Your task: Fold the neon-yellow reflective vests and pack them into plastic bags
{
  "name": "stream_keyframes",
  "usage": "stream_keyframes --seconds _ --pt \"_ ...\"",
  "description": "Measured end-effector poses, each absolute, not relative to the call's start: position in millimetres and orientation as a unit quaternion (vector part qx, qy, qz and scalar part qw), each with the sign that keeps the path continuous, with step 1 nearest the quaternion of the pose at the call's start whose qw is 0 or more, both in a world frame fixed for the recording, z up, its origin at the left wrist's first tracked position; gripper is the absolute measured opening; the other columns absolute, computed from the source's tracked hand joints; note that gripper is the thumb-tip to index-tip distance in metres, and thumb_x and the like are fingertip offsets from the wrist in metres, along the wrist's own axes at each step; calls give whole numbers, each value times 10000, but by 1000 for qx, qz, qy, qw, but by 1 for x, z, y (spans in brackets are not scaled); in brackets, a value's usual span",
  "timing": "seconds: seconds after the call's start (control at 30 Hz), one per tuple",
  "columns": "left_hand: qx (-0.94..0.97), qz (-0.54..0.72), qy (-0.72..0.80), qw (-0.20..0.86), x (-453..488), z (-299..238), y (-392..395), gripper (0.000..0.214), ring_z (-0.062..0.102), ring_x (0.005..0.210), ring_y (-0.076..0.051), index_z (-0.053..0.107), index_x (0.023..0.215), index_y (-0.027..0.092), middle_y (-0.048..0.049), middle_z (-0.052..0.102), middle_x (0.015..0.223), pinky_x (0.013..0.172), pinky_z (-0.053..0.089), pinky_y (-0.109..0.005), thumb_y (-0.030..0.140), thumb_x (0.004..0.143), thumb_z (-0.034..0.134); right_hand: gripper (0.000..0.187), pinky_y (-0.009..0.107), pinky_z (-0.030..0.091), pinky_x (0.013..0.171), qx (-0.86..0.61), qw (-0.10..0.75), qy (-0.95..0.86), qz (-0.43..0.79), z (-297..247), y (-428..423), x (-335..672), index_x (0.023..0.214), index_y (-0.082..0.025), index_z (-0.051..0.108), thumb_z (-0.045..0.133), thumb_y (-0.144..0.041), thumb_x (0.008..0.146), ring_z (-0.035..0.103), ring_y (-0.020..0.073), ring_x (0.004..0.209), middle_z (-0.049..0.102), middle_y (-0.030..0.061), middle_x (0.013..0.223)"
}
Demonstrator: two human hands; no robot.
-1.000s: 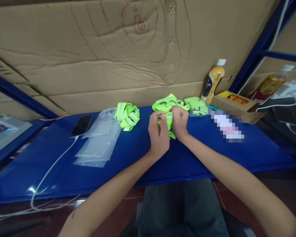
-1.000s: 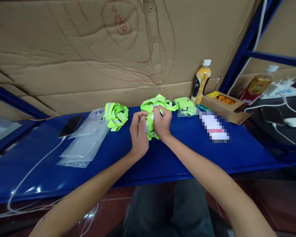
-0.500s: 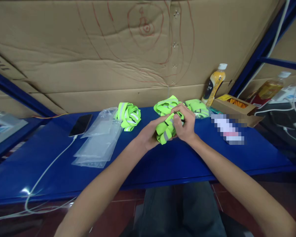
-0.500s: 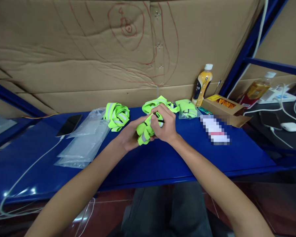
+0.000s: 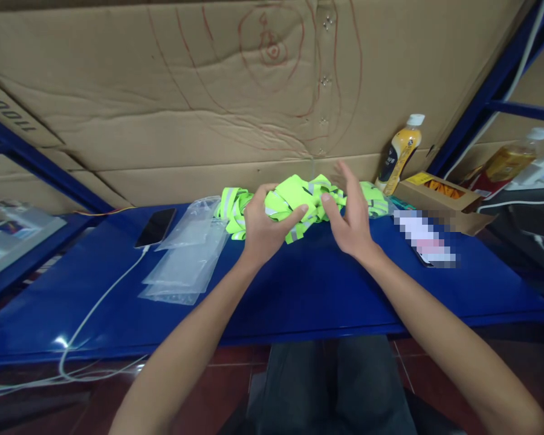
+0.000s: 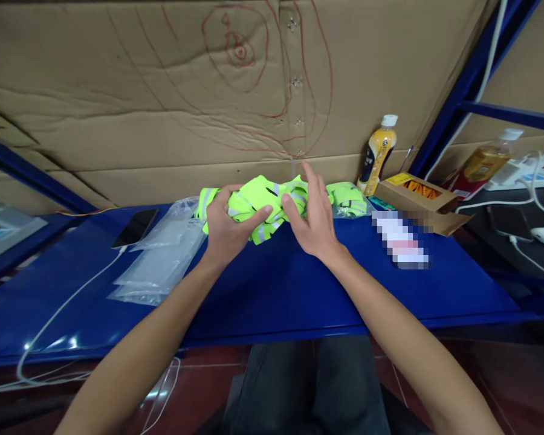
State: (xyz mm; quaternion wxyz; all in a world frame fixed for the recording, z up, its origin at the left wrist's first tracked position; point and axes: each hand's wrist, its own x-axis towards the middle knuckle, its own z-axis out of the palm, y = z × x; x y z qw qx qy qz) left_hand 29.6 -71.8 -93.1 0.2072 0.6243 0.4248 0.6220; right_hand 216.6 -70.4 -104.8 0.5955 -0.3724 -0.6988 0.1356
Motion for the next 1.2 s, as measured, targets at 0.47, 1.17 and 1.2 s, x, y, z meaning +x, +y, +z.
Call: stream_keyframes --seconds 0.47,1.17,1.2 --pt "763 559 316 -79 35 -112 -88 340 710 884 -241 613 1165 188 -80 719 987 804 579 -376 331 870 704 516 248 545 755 -275 524 -488 641 -112 -77 193 901 -176 769 1035 -508 609 643 123 751 739 5 866" --pt "749 577 195 259 40 -97 -110 480 604 1439 -384 742 1242 250 -127 748 1371 1222 455 -609 589 1027 479 597 377 684 869 -256 413 -394 780 -112 -91 194 1037 -206 774 1067 -392 551 804 237 913 829 57 1027" --pt "739 589 191 264 40 -97 -111 489 586 1461 -386 740 1252 253 -125 737 1398 1235 440 -611 596 1032 469 623 397 685 905 -246 400 -398 788 -114 -90 194 1062 -205 774 1068 -408 552 811 254 953 830 70 1070"
